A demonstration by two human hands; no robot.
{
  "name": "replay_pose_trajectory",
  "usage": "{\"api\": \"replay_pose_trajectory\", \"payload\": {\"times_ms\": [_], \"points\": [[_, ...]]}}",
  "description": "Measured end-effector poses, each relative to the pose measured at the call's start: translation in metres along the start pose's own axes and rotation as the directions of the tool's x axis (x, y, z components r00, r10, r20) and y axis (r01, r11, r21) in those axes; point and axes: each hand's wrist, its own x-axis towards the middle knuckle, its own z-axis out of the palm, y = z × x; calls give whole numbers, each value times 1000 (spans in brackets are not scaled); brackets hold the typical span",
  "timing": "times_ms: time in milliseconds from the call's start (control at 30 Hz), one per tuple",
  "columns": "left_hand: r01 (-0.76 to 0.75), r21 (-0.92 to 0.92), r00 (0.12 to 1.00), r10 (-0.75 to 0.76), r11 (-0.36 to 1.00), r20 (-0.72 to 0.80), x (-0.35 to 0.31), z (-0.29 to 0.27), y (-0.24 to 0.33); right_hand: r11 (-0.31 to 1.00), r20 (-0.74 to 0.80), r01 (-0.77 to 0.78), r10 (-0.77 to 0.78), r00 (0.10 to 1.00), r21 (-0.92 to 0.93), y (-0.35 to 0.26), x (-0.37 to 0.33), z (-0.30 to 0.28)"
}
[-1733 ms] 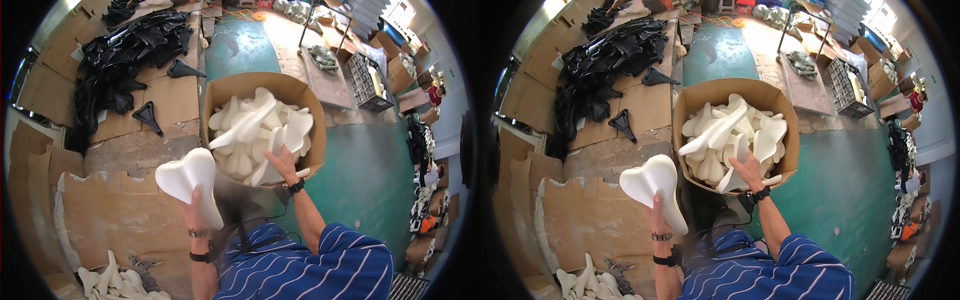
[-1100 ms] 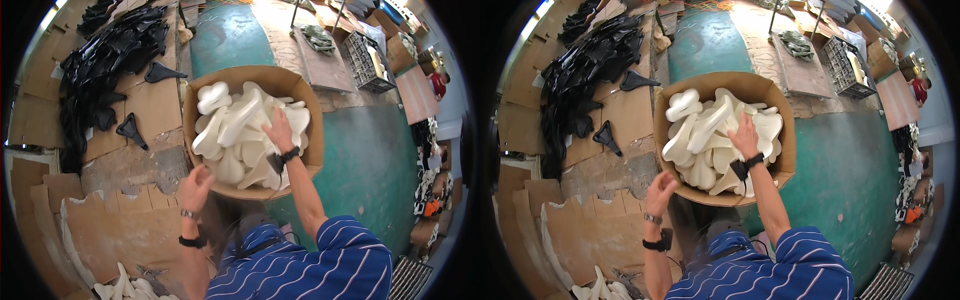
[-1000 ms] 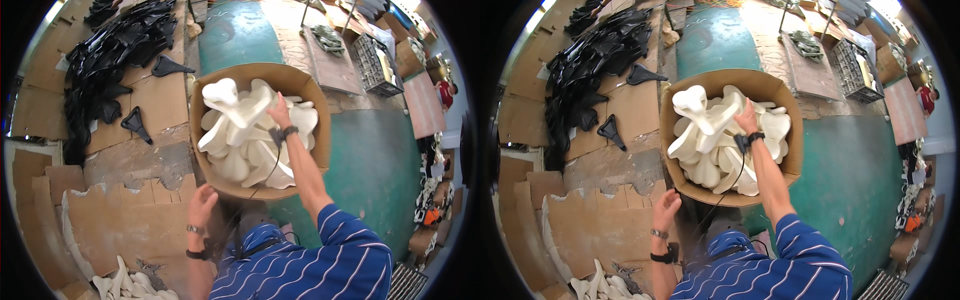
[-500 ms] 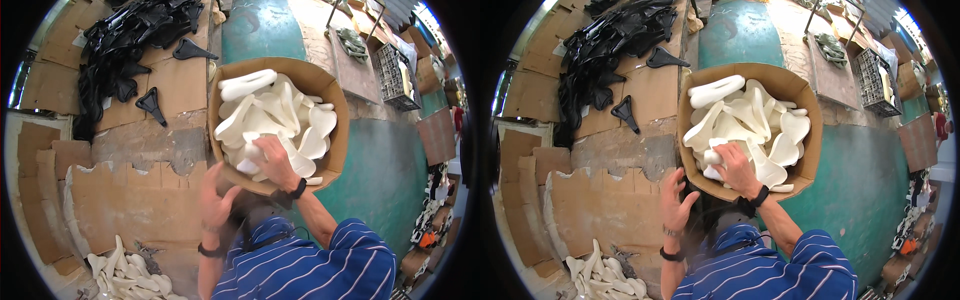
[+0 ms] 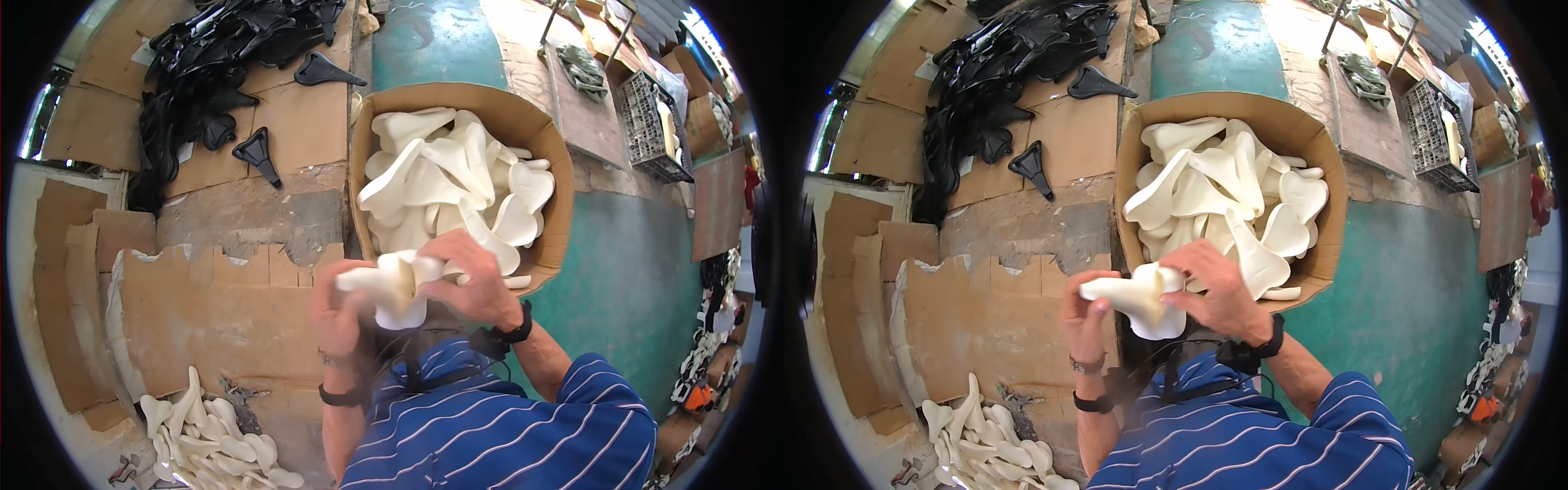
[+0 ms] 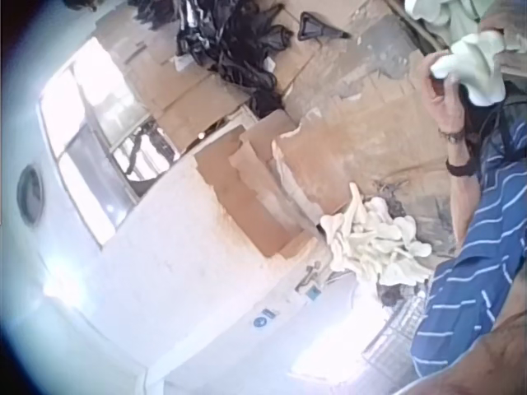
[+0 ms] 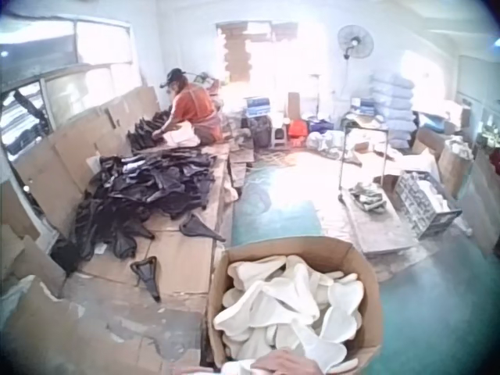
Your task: The person repeatedly picks up white bicycle seats from a cardboard box, briefly turns them over, and places them onto a nearby table. The person also picks up seats from the table and returns them to the box. The task involves handling the seats one at a time in a repetitive cycle.
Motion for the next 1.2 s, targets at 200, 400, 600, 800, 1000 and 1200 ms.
{"api": "replay_pose_trajectory", "payload": {"times_ms": [200,400,600,800,1000,1200], "points": [[-188,68,961,198,980,-192,-4,-26,9,976,-200,-79,38,979,-203,7,-6,-40],[-467,-94,870,437,879,-229,16,-6,11,809,-363,28,-294,884,-588,8,-3,-70],[-14,480,1000,25,877,-17,23,3,-33,659,-304,-224,-7,953,-718,60,-28,-65],[203,790,802,-561,578,204,-42,-43,-73,430,-235,-562,606,760,-707,246,-113,-44],[350,760,824,-566,548,29,-83,-88,-80,367,-120,-534,730,673,-762,273,-149,-6],[491,692,816,-557,530,-153,-120,-128,-76,623,-304,-532,441,844,-574,156,-99,2]]}}
